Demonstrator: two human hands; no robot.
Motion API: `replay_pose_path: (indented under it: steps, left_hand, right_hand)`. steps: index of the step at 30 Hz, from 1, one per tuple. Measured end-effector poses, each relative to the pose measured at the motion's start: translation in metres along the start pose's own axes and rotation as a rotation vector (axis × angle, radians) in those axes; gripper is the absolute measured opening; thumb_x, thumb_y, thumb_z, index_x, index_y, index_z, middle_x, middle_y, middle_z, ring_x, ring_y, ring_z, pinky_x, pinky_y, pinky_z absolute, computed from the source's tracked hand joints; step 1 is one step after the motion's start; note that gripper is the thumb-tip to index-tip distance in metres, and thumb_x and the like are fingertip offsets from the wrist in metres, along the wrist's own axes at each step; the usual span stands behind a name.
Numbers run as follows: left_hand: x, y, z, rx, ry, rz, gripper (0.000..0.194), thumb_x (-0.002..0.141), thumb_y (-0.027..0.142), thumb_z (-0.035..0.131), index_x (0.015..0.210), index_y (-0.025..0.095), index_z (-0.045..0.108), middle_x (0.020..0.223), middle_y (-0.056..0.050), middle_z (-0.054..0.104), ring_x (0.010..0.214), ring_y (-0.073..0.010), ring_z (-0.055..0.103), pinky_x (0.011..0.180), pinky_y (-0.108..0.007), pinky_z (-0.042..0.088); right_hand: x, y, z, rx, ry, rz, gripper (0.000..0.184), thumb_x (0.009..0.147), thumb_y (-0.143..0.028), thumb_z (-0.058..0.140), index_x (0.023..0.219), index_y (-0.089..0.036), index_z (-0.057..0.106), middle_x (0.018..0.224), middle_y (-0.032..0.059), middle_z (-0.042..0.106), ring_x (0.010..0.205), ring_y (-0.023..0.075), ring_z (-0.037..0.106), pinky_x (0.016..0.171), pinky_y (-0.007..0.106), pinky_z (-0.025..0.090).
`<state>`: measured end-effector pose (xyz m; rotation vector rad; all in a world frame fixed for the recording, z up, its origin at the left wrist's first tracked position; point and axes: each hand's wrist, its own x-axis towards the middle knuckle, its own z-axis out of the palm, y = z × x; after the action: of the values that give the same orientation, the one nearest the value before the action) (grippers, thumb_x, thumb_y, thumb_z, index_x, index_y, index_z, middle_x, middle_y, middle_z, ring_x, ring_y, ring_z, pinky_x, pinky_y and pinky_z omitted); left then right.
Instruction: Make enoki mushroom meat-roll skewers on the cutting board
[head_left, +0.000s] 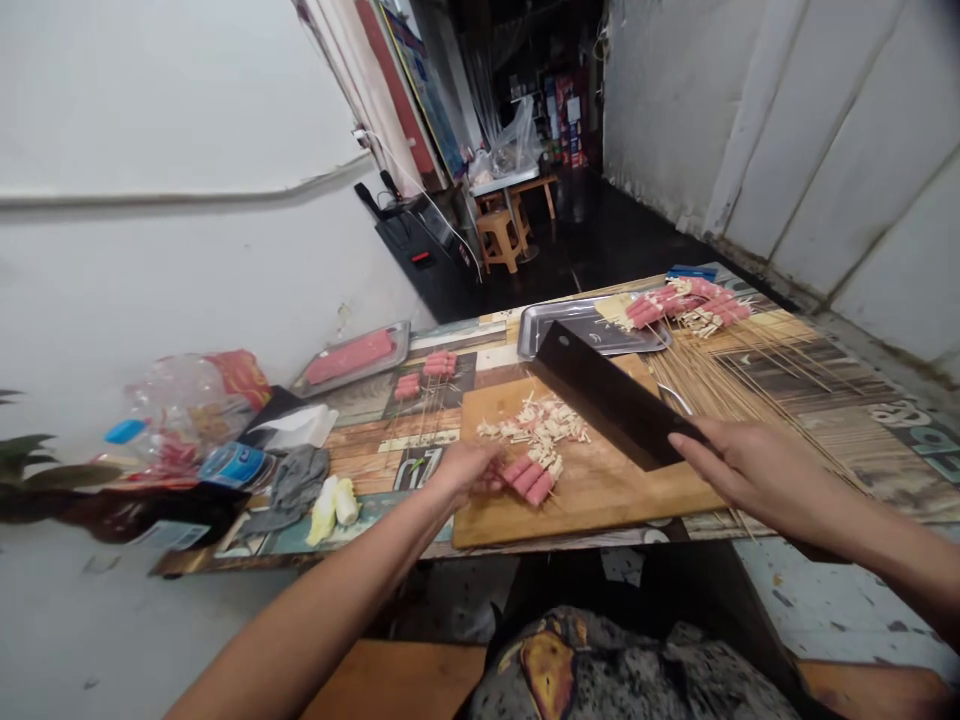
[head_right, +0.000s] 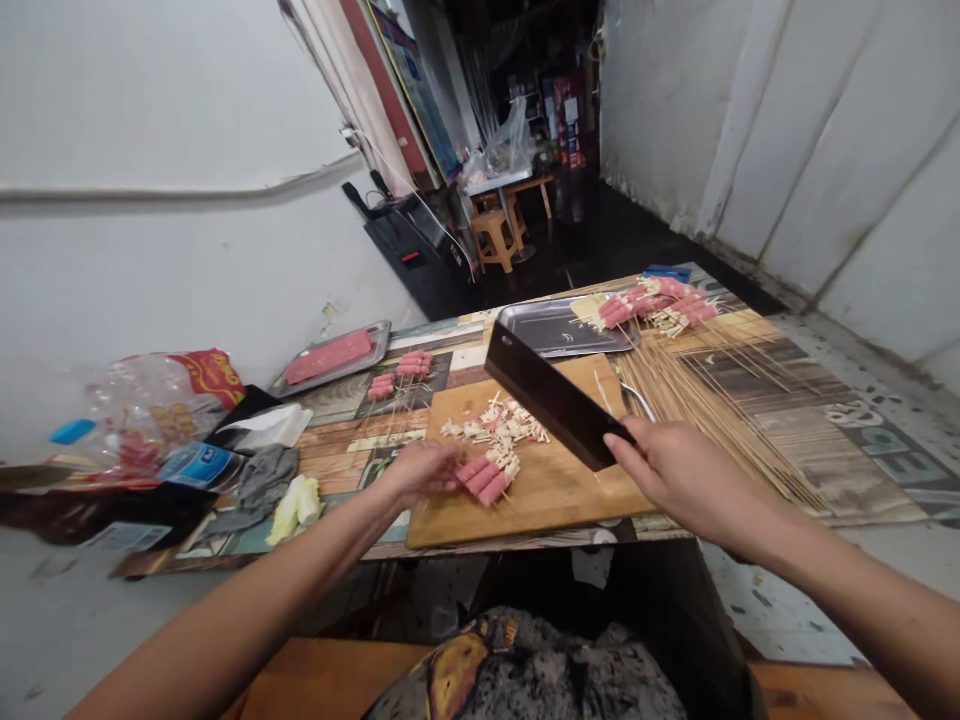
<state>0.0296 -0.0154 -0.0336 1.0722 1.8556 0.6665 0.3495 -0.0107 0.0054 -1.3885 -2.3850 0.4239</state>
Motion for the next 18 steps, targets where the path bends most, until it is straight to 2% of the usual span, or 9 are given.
replay_pose_path:
  steps: [2,4,6,7,9,11,13,15,18]
  left_hand:
    - [-0.013,-0.008,0.000,-0.056,-0.017,-0.113,0.022,0.085,0.026,0.049,0.067,0.014,0.054,0.055,-0.001,0.060,0.053,-0.0129,0.062,0.060,-0.027,0.055]
    - [-0.030,-0.017,-0.005,-0.047,-0.056,-0.207,0.030,0.089,0.036,0.047,0.072,0.013,0.057,0.059,-0.003,0.064,0.056,-0.0153,0.065,0.061,-0.029,0.056]
    - [-0.045,-0.029,-0.013,0.135,-0.065,-0.168,0.043,0.090,0.049,0.046,0.069,0.014,0.059,0.058,-0.006,0.064,0.055,-0.0185,0.065,0.057,-0.031,0.055]
    - [-0.052,-0.036,-0.017,0.283,-0.031,-0.059,0.046,0.089,0.053,0.047,0.066,0.014,0.060,0.058,-0.007,0.064,0.055,-0.0199,0.065,0.057,-0.032,0.054]
    - [-0.059,-0.050,-0.020,0.550,0.119,0.346,0.041,0.087,0.051,0.053,0.073,0.015,0.065,0.067,-0.009,0.068,0.065,-0.0225,0.067,0.064,-0.035,0.056]
    - [-0.058,-0.061,-0.017,0.672,0.204,0.796,0.032,0.088,0.044,0.059,0.098,0.015,0.068,0.094,-0.013,0.072,0.090,-0.0253,0.068,0.081,-0.039,0.056]
    - [-0.050,-0.066,-0.007,0.680,0.176,1.098,0.034,0.092,0.035,0.059,0.121,0.018,0.061,0.119,-0.014,0.066,0.113,-0.0253,0.061,0.096,-0.042,0.052]
    - [-0.042,-0.067,0.005,0.638,0.172,1.216,0.039,0.092,0.026,0.059,0.130,0.019,0.054,0.126,-0.014,0.062,0.121,-0.0238,0.056,0.102,-0.043,0.050]
    - [-0.035,-0.068,0.019,0.545,0.217,1.224,0.043,0.092,0.021,0.059,0.134,0.019,0.050,0.126,-0.013,0.062,0.120,-0.0229,0.057,0.100,-0.041,0.053]
  right_hand:
    - [0.001,-0.009,0.007,-0.011,-0.065,-0.041,0.034,0.097,-0.035,0.033,0.077,-0.020,0.056,0.066,0.0059,0.066,0.060,0.0195,0.063,0.057,0.028,0.039]
    - [0.002,-0.016,0.013,-0.037,-0.113,-0.094,0.033,0.098,-0.032,0.032,0.081,-0.019,0.058,0.069,0.0062,0.068,0.062,0.0194,0.065,0.058,0.028,0.039]
    - [0.000,-0.021,0.019,-0.074,-0.146,-0.134,0.032,0.099,-0.031,0.031,0.084,-0.019,0.057,0.071,0.0065,0.068,0.063,0.0200,0.066,0.057,0.029,0.038]
    - [-0.001,-0.023,0.021,-0.092,-0.162,-0.148,0.032,0.099,-0.030,0.031,0.084,-0.019,0.056,0.070,0.0063,0.068,0.062,0.0202,0.066,0.056,0.029,0.037]
    - [-0.006,-0.026,0.024,-0.124,-0.191,-0.163,0.030,0.099,-0.030,0.031,0.081,-0.020,0.054,0.067,0.0053,0.067,0.059,0.0198,0.065,0.053,0.029,0.035]
    - [-0.011,-0.028,0.025,-0.144,-0.201,-0.179,0.029,0.098,-0.029,0.031,0.079,-0.021,0.051,0.063,0.0040,0.066,0.054,0.0188,0.063,0.051,0.029,0.032]
    - [-0.016,-0.031,0.026,-0.154,-0.203,-0.185,0.028,0.098,-0.028,0.031,0.078,-0.021,0.050,0.062,0.0032,0.065,0.052,0.0176,0.062,0.050,0.029,0.031]
    - [-0.020,-0.033,0.027,-0.159,-0.204,-0.182,0.027,0.098,-0.027,0.032,0.079,-0.021,0.050,0.061,0.0024,0.065,0.050,0.0166,0.061,0.049,0.029,0.030]
    - [-0.023,-0.037,0.026,-0.175,-0.216,-0.162,0.026,0.099,-0.027,0.032,0.080,-0.021,0.050,0.059,0.0015,0.063,0.049,0.0160,0.060,0.049,0.029,0.029]
